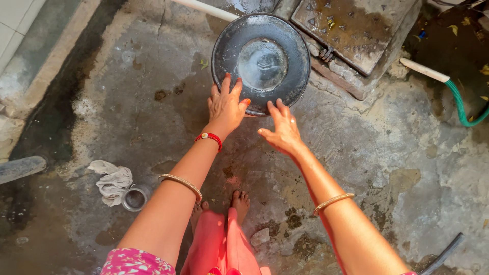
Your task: The person wipes a white plastic container with a cloth, then uses a metal pot to pour liquid into a bucket.
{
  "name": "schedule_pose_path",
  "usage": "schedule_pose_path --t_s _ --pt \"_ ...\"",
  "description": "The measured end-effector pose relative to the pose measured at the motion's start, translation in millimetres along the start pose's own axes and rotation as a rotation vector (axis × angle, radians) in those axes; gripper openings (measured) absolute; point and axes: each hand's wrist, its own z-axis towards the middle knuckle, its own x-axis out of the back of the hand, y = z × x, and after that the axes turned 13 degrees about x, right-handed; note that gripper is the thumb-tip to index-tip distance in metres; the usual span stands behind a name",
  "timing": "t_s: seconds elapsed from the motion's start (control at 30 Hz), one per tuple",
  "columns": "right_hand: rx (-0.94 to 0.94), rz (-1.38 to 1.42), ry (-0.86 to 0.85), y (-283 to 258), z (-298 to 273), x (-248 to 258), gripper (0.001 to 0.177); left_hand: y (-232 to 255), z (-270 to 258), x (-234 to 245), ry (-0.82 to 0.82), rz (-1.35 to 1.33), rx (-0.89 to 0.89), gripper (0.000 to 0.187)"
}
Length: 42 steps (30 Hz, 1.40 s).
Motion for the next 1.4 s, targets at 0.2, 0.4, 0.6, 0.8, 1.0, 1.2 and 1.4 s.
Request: schedule_pose_path --t_s 0.2,0.4,0.6,0.8,1.0,1.2,1.4 --pt "-0.094 -0.034 -0.055 -28 -22 1 0.101 -6 -12 -2 0.077 0.122 -0.109 0.074" --pt "-0.049 -0.079 -0.006 -38 -38 -9 0.082 -42 -51 -6 0.146 0.081 -0.270 0.077" --pt "-0.262 0.027 0.461 -27 -31 -16 0.052 -72 -74 2 0.107 0.085 -0.249 0.077" --pt "0.009 0.064 0.494 1 -8 -1 0.082 -121 -70 9 0.068 0.002 -0.178 0.061" --pt "-0.056 0.138 0.480 -40 -18 -41 0.068 -121 -70 26 -0.018 -0.127 0.128 0.079" --pt "-0.133 0.200 0.339 -118 -52 -76 0.066 -84 -78 42 -0.028 -0.475 0.046 0.107" --pt "-0.067 0.428 0.155 -142 -58 -102 0.065 -84 -98 36 0.129 -0.340 0.291 0.116"
